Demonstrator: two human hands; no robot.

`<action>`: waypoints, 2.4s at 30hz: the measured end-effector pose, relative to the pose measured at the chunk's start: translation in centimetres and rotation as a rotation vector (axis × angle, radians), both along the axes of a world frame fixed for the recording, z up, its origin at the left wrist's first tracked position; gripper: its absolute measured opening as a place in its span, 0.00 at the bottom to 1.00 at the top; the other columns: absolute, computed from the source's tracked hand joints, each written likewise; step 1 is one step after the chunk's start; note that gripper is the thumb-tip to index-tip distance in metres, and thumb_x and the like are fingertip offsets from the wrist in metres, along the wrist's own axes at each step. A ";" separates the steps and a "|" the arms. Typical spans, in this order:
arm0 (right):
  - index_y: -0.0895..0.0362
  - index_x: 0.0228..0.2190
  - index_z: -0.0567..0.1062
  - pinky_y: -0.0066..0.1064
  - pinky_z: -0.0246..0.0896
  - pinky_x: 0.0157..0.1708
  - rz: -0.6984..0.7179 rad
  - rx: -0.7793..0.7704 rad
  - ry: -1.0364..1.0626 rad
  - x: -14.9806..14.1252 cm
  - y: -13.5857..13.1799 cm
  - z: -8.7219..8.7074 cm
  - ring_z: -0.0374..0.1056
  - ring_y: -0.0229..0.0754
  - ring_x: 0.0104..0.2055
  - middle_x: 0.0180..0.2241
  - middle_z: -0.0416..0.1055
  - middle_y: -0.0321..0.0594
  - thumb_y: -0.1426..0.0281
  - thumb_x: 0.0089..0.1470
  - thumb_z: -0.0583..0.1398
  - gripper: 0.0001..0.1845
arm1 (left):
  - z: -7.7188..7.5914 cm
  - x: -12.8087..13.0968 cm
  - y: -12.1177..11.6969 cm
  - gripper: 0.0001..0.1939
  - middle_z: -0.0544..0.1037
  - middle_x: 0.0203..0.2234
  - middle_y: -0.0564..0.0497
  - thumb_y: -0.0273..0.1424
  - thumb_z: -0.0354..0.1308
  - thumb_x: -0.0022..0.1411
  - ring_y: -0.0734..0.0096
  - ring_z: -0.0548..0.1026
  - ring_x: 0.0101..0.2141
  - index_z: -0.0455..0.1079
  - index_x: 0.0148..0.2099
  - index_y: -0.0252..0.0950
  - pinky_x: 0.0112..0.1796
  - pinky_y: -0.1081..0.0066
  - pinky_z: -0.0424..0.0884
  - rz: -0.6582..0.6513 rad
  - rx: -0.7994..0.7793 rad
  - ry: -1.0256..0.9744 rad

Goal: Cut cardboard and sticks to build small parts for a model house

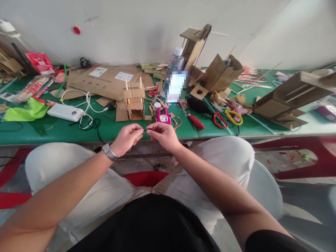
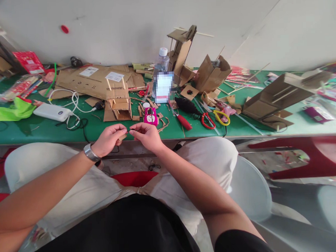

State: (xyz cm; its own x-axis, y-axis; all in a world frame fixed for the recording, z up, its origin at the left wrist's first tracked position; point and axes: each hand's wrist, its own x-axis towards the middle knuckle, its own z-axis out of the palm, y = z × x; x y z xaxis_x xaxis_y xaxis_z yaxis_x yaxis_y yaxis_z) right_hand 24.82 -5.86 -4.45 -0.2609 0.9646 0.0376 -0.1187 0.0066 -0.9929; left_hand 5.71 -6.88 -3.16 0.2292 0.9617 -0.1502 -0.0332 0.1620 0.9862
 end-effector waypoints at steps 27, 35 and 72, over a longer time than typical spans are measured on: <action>0.57 0.32 0.80 0.28 0.65 0.25 -0.016 -0.071 0.094 -0.1 -0.1 0.5 0.69 0.34 0.24 0.26 0.76 0.34 0.58 0.42 0.76 0.20 | -0.1 0.0 0.1 0.16 0.60 0.16 0.61 0.41 0.69 0.57 0.82 0.57 0.15 0.68 0.33 0.36 0.18 0.76 0.50 0.026 -0.031 -0.031; 0.57 0.34 0.82 0.29 0.65 0.27 0.005 -0.050 0.096 0.1 -0.1 0.2 0.68 0.35 0.25 0.26 0.75 0.35 0.61 0.46 0.74 0.16 | 0.1 0.1 0.0 0.16 0.61 0.17 0.61 0.41 0.70 0.57 0.82 0.57 0.16 0.69 0.33 0.35 0.18 0.77 0.52 0.010 -0.021 -0.024; 0.56 0.29 0.78 0.28 0.58 0.24 -0.145 -0.031 0.157 0.6 0.9 0.6 0.63 0.34 0.21 0.19 0.71 0.31 0.68 0.45 0.68 0.06 | -1.0 0.1 0.3 0.25 0.68 0.23 0.62 0.39 0.71 0.55 0.81 0.59 0.17 0.56 0.40 0.41 0.19 0.77 0.53 0.066 0.033 0.018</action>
State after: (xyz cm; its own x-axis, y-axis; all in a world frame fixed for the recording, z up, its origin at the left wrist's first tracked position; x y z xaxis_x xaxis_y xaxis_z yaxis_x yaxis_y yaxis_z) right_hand 25.39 -4.96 -3.86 -0.1126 0.9930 0.0369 -0.2720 0.0049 -0.9623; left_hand 5.79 -6.59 -4.13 0.1625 0.9791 -0.1222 -0.0246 0.1279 0.9915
